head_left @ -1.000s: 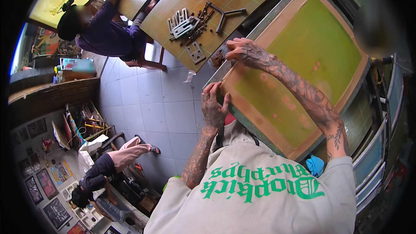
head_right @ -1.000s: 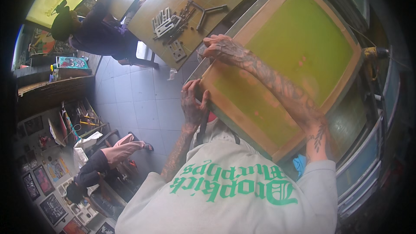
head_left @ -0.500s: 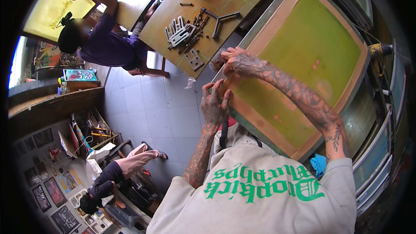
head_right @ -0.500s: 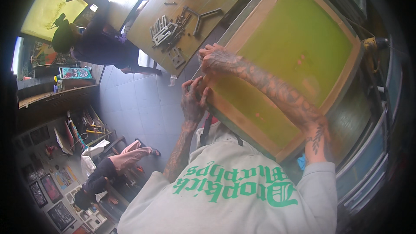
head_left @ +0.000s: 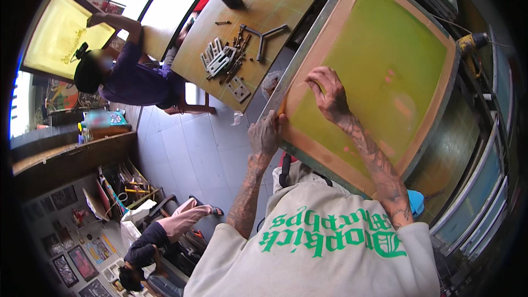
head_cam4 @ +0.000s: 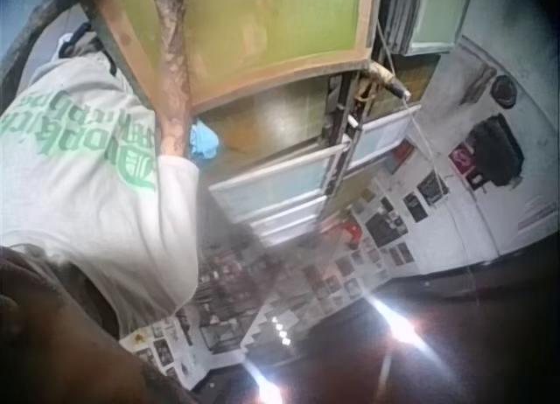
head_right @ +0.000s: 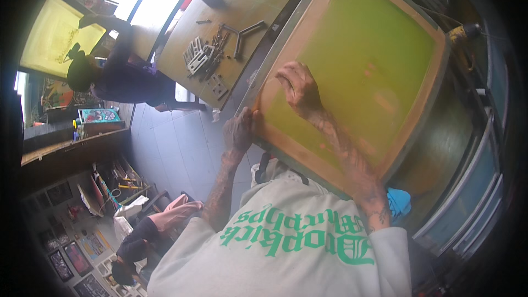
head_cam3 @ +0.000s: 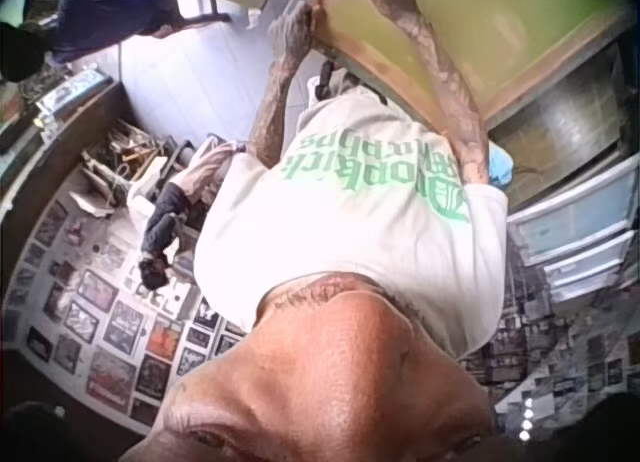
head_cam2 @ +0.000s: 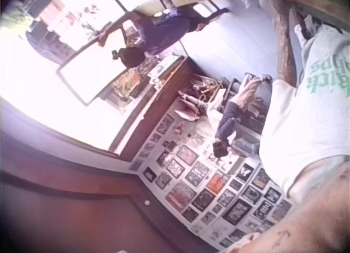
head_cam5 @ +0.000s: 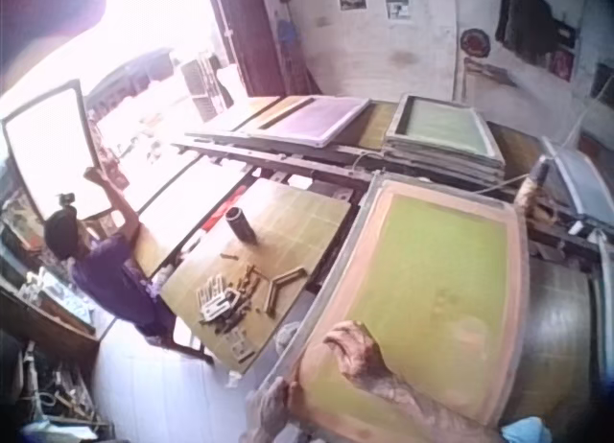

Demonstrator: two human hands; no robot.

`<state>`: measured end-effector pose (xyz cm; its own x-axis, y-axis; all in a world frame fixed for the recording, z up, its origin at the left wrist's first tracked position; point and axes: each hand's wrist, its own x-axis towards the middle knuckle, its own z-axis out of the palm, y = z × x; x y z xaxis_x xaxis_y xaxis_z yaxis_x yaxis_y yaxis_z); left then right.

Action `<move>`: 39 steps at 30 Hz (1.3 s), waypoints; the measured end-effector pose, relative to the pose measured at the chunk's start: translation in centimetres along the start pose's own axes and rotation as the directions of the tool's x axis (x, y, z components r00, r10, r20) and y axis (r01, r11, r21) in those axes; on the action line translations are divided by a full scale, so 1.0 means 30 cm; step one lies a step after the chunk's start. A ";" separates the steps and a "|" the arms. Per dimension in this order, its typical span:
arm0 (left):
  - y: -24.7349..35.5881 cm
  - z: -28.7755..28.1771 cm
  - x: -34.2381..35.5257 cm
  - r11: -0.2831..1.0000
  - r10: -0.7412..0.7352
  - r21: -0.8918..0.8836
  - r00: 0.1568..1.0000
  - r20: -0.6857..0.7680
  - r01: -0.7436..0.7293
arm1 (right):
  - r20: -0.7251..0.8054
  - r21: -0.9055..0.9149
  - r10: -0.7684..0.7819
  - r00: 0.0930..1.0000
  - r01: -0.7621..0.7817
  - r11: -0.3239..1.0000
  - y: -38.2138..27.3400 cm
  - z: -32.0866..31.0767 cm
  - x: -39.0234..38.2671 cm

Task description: The person uses a small pointed tool to scrape and clean the edges of a screen printing frame. They then remove a strip of masking tape from the frame's edge and place it on the table. The person repeats this process on another frame, cleaning the edges and removing tape.

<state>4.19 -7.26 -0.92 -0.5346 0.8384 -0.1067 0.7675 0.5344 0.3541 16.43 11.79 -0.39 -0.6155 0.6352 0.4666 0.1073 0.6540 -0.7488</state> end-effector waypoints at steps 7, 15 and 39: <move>0.086 -0.022 0.035 0.864 0.173 -0.485 0.984 0.036 -0.134 | -0.108 0.033 0.110 0.988 -0.107 0.994 0.038 0.057 -0.141; 0.208 -0.042 0.047 0.811 0.226 -0.580 0.955 0.190 -0.076 | 0.006 0.777 0.623 0.782 -0.396 0.489 0.074 0.012 -0.113; 0.036 0.089 0.138 0.911 0.362 -0.137 0.913 -0.188 -0.390 | 0.054 -0.468 0.303 0.952 -0.244 0.849 -0.237 0.097 -0.298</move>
<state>3.76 -2.92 -3.44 -0.2767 0.9387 0.2056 0.8587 0.1454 0.4915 18.89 0.26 -0.61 -0.5952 0.7803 0.1920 0.6067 0.5931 -0.5293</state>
